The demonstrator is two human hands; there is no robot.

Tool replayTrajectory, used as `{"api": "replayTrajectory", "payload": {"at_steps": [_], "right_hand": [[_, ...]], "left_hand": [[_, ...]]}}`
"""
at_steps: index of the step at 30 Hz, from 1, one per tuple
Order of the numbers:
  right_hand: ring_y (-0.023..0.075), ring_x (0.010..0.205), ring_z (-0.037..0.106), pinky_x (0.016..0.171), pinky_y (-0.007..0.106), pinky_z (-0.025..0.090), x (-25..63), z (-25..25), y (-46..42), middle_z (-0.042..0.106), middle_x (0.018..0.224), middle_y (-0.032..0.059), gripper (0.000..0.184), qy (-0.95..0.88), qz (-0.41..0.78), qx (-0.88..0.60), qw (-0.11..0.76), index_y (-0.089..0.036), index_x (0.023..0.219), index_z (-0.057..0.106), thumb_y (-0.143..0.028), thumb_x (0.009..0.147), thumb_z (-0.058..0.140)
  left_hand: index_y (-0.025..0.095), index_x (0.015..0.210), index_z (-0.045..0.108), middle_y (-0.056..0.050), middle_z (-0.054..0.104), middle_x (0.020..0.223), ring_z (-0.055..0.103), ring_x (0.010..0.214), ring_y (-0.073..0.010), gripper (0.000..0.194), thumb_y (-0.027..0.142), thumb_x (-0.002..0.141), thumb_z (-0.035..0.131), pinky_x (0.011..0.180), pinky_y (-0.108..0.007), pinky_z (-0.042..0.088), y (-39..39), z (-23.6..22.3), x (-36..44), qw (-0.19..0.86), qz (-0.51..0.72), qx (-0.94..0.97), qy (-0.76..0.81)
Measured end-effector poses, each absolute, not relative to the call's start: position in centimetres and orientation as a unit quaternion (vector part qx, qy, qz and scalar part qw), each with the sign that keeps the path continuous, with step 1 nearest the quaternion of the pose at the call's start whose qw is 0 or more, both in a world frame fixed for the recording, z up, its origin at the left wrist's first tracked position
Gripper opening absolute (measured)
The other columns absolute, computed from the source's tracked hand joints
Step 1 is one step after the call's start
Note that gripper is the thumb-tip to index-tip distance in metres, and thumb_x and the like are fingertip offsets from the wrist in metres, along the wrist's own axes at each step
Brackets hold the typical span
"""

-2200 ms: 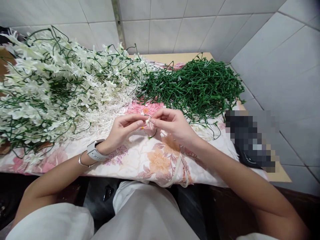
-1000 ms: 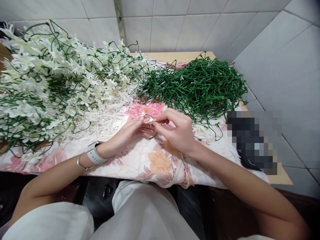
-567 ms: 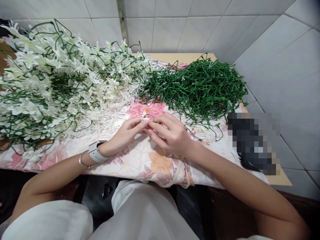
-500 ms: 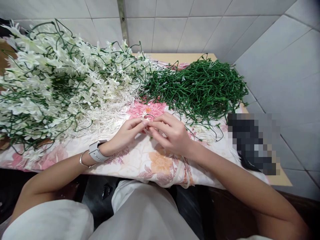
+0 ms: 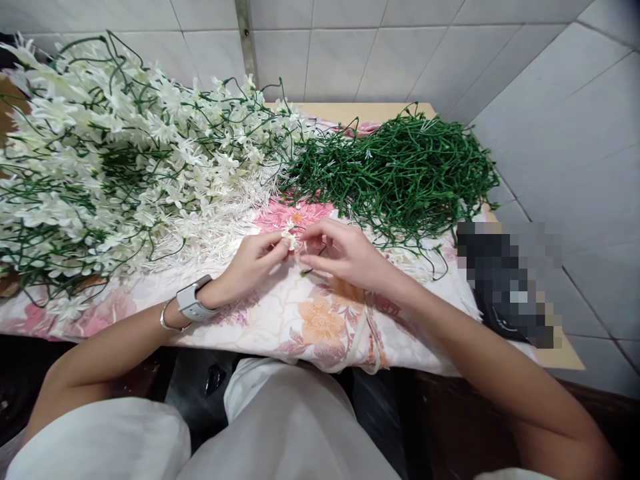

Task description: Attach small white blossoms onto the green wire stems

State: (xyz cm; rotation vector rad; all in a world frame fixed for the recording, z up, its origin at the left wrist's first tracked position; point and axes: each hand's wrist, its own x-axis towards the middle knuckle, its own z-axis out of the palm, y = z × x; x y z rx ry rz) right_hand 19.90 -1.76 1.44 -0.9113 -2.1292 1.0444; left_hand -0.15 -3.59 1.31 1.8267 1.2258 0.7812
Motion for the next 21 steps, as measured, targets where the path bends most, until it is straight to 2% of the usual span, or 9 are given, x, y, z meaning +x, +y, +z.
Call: {"api": "replayTrajectory", "payload": {"at_steps": [2, 4, 11, 21], "right_hand": [[0.0195, 0.088, 0.052, 0.078, 0.033, 0.041, 20.3, 1.2, -1.3, 0.062, 0.087, 0.0047, 0.010, -0.879, 0.311, -0.296, 0.207, -0.018, 0.087, 0.063, -0.022, 0.079, 0.067], [0.0211, 0.090, 0.050, 0.081, 0.035, 0.039, 20.6, 0.9, -1.0, 0.062, 0.086, 0.0057, 0.003, -0.913, 0.268, -0.265, 0.159, -0.017, 0.080, 0.064, -0.020, 0.082, 0.064], [0.0149, 0.076, 0.059, 0.071, 0.027, 0.042, 20.8, 1.7, -1.0, 0.068, 0.082, 0.0046, 0.010, -0.841, 0.289, -0.358, 0.285, -0.014, 0.089, 0.066, -0.018, 0.088, 0.056], [0.0152, 0.077, 0.060, 0.072, 0.027, 0.043, 20.6, 1.6, -1.2, 0.068, 0.081, 0.0040, 0.010, -0.829, 0.327, -0.353, 0.286, -0.016, 0.086, 0.070, -0.019, 0.085, 0.060]], "left_hand": [[0.015, 0.063, 0.050, 0.003, 0.045, 0.057, 0.041, 0.056, -0.0094, 0.035, 0.036, 0.091, 0.046, 0.055, -0.023, 0.031, -3.1, 1.2, -0.4, 0.416, 0.319, 0.695, 0.493], [0.015, 0.063, 0.050, 0.003, 0.046, 0.059, 0.042, 0.057, -0.0095, 0.035, 0.037, 0.091, 0.046, 0.055, -0.023, 0.032, -2.7, 1.2, -0.6, 0.443, 0.315, 0.680, 0.492], [0.016, 0.062, 0.040, 0.004, 0.039, 0.058, 0.034, 0.055, -0.0084, 0.034, 0.033, 0.091, 0.041, 0.052, -0.023, 0.027, -2.6, 1.1, -0.6, 0.442, 0.232, 0.739, 0.452], [0.017, 0.067, 0.040, 0.003, 0.037, 0.064, 0.036, 0.061, -0.0095, 0.030, 0.033, 0.092, 0.038, 0.057, -0.023, 0.029, -2.7, 1.0, -0.4, 0.432, 0.189, 0.783, 0.405]]}}
